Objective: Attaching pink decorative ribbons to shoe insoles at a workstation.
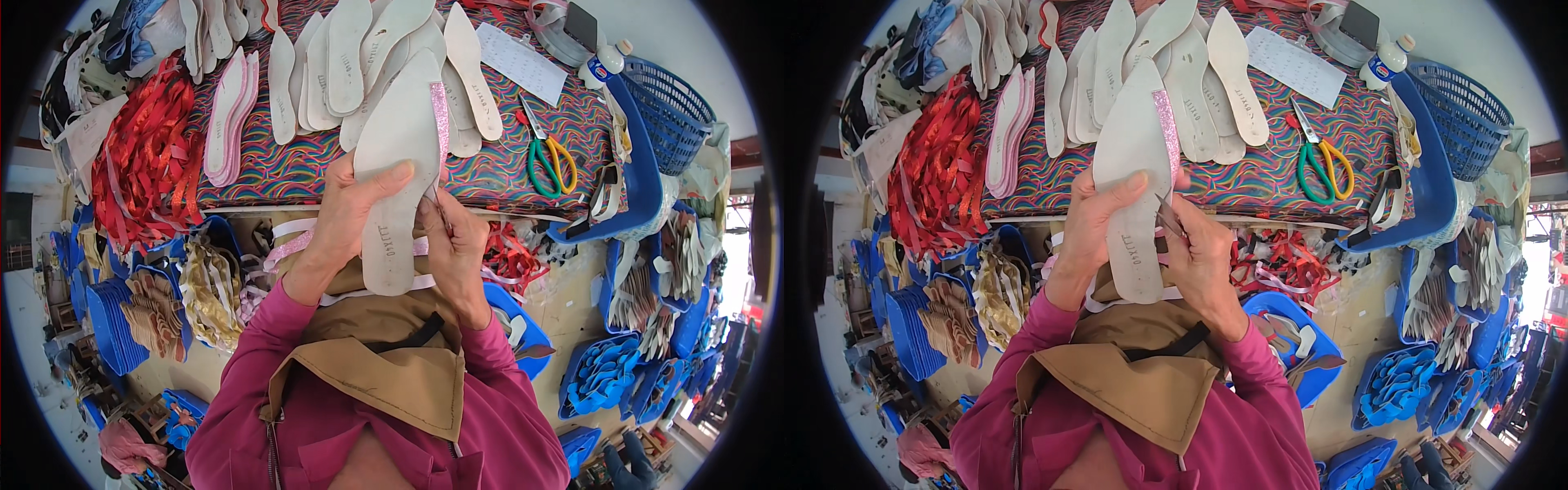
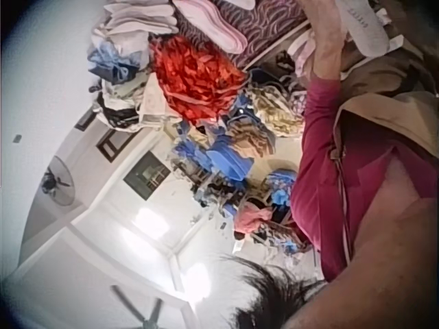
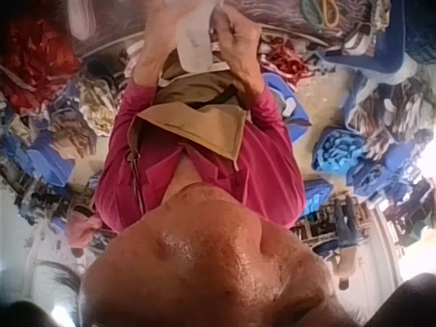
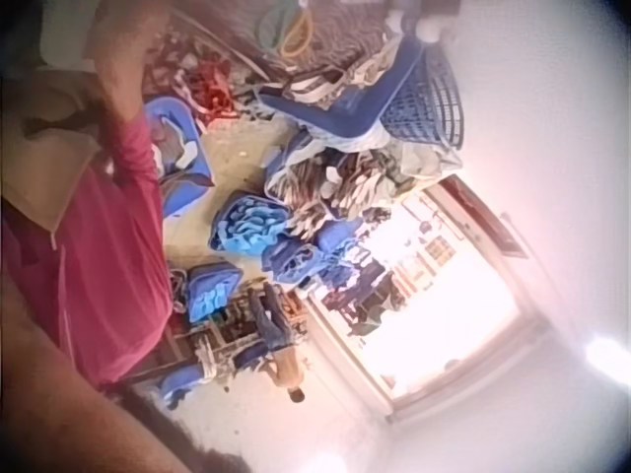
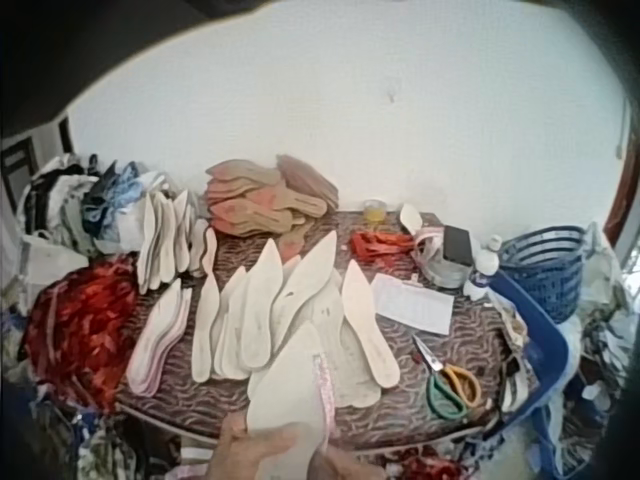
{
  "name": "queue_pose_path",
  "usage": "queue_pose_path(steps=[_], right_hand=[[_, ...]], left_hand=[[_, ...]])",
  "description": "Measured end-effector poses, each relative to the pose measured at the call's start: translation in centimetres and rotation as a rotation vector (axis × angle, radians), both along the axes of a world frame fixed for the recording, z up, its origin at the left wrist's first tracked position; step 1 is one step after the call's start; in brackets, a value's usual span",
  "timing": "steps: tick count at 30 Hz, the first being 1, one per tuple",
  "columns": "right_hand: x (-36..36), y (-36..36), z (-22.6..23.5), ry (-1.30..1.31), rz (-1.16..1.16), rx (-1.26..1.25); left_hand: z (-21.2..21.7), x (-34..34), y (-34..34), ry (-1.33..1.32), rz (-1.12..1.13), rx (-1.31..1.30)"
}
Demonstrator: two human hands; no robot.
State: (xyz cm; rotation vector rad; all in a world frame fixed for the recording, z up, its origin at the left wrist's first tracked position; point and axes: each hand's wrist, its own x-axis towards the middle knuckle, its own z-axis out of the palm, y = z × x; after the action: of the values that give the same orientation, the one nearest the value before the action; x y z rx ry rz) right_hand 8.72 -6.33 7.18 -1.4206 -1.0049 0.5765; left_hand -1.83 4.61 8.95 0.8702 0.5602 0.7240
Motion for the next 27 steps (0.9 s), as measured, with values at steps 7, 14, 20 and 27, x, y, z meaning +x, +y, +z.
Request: queue_pose_path(steps=[7, 14, 20, 27], right_hand=[[0.1, -0.9, 0.3, 0.144, 0.102, -0.039], [0.4, 0.8, -1.0, -0.152, -0.069, 0.196], [2.1, 2.5, -1.0, -0.356, -0.366, 0.278], [2.9, 0.7, -2.8, -0.600, -0.448, 0.284]], left_hand=[[1.2, 1.0, -0.4, -0.060, -0.058, 0.045], [0.0, 0.9, 0.2, 0.201, 0.114, 0.343], [-1.9, 1.4, 0.4, 0.128, -0.012, 0.058], [-0.7, 3.1, 0.6, 0.189, -0.067, 0.217]])
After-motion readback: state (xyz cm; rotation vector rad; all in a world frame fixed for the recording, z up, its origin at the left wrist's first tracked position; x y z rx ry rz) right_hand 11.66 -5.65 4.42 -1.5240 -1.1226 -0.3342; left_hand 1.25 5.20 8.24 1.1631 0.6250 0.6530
